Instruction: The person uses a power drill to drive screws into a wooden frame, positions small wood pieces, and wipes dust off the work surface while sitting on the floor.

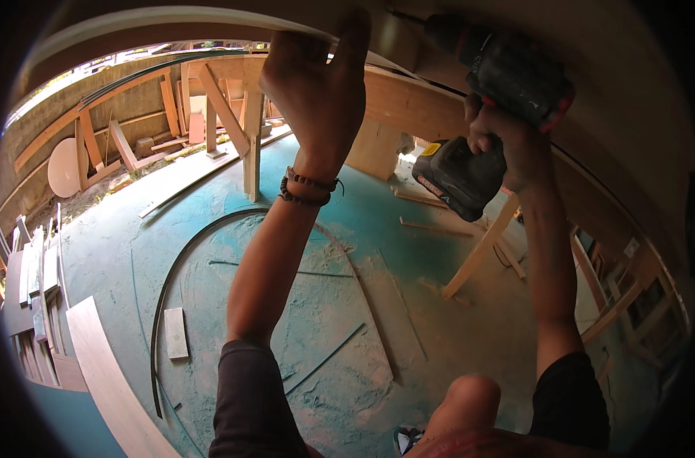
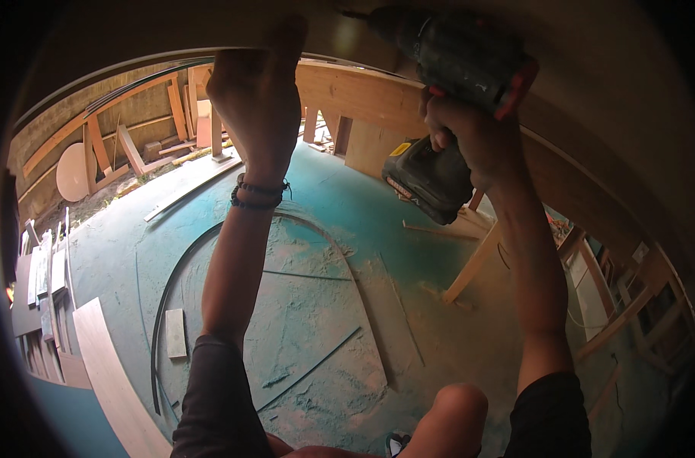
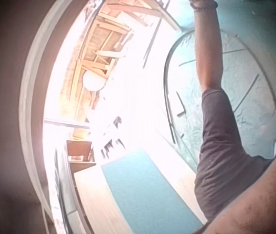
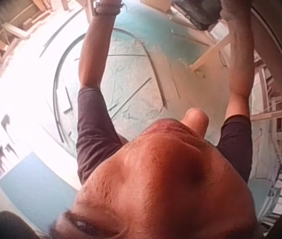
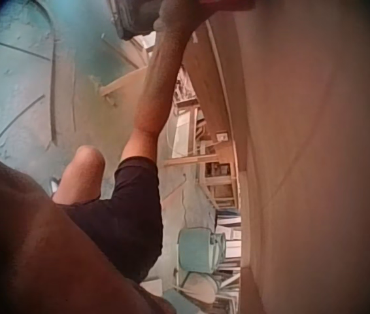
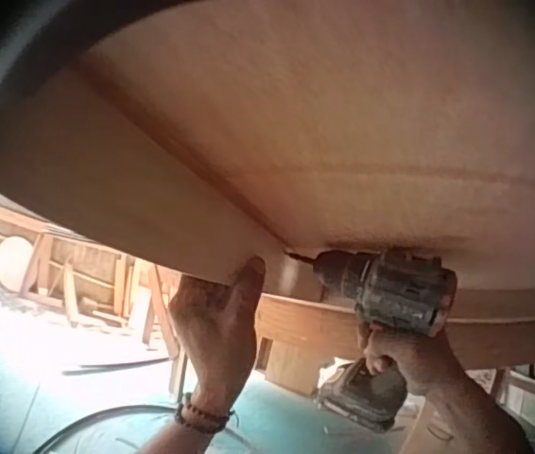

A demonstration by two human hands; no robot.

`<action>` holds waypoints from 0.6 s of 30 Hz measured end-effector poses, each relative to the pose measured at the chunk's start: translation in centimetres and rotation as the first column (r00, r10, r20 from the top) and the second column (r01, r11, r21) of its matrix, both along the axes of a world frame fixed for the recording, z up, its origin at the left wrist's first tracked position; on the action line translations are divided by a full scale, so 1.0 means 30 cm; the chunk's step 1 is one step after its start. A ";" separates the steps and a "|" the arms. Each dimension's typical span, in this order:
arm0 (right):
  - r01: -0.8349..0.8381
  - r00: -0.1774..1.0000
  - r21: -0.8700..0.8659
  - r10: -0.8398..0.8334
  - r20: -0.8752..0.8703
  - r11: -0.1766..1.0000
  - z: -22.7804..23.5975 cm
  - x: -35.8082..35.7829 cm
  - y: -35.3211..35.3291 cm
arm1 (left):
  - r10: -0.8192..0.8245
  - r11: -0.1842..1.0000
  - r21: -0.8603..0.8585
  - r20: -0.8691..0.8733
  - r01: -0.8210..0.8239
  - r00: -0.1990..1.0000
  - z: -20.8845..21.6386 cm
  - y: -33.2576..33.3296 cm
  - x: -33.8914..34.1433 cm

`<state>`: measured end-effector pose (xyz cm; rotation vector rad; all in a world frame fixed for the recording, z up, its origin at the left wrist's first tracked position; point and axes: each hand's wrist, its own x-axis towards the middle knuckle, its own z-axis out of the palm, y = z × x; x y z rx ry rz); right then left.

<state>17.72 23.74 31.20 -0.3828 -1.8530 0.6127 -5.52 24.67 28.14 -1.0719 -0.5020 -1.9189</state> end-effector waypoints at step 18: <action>0.027 1.000 0.097 -0.027 -0.001 0.995 0.011 -0.031 -0.002 | -0.732 0.680 0.068 0.033 0.730 0.680 0.051 -0.046 0.089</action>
